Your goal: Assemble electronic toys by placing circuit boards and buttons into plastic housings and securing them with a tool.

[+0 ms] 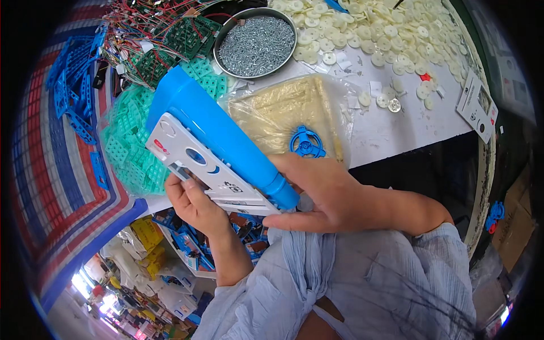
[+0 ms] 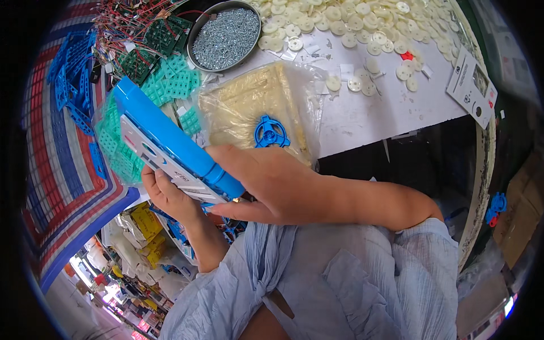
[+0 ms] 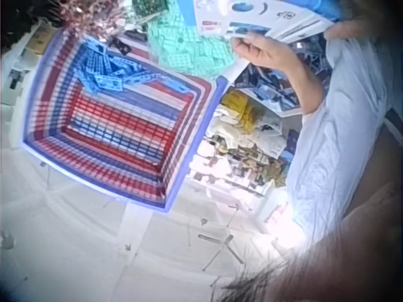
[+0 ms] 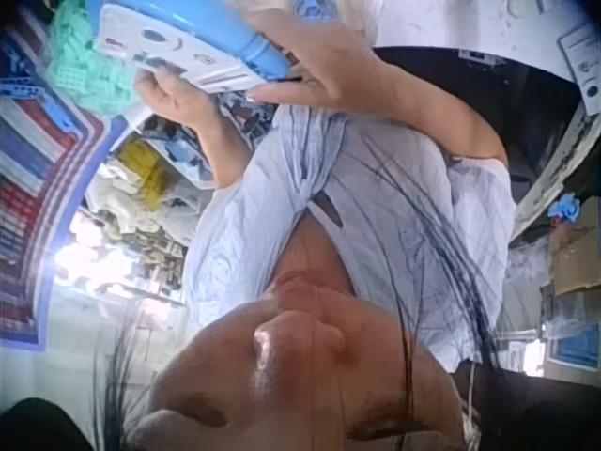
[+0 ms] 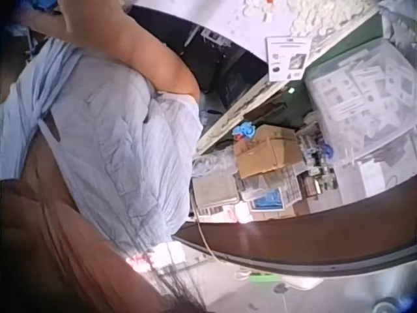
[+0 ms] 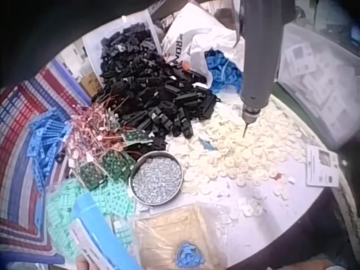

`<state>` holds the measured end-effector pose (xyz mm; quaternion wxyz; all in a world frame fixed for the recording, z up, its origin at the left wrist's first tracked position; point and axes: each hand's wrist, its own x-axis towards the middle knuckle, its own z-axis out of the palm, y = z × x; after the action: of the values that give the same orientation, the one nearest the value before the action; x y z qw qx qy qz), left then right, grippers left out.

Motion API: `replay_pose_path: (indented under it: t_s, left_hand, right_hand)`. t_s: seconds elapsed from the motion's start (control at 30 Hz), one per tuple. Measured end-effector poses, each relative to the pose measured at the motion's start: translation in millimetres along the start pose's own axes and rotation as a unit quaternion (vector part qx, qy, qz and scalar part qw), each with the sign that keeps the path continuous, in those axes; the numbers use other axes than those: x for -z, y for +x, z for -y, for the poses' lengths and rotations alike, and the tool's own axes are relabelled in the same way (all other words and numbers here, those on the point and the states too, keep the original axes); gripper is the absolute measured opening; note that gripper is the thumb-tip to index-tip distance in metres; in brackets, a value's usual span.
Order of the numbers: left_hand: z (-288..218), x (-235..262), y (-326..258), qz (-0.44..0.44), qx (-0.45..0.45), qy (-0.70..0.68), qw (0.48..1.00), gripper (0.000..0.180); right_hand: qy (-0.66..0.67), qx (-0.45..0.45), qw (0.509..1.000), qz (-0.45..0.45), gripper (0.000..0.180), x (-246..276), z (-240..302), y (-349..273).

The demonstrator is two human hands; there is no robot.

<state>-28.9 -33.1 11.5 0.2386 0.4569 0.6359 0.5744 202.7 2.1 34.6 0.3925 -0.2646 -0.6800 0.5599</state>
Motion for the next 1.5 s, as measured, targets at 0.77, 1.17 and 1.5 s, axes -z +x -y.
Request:
replay_pose_path:
  t_s: [0.77, 1.17, 1.5]
  left_hand:
    - [12, -8, -19, -0.044, 0.040, 0.039, 0.997, 0.035]
    - [15, -15, -21, -0.039, 0.043, 0.053, 0.997, 0.035]
    - [17, -14, -20, -0.045, 0.049, 0.012, 0.998, 0.040]
  right_hand:
    - [-0.103, 0.152, 0.977, -0.106, 0.088, -24, -19, -9]
    - [-0.099, 0.135, 0.984, -0.060, 0.081, -13, -19, -8]
    - [0.026, 0.031, 0.996, -0.074, 0.066, -13, -23, -10]
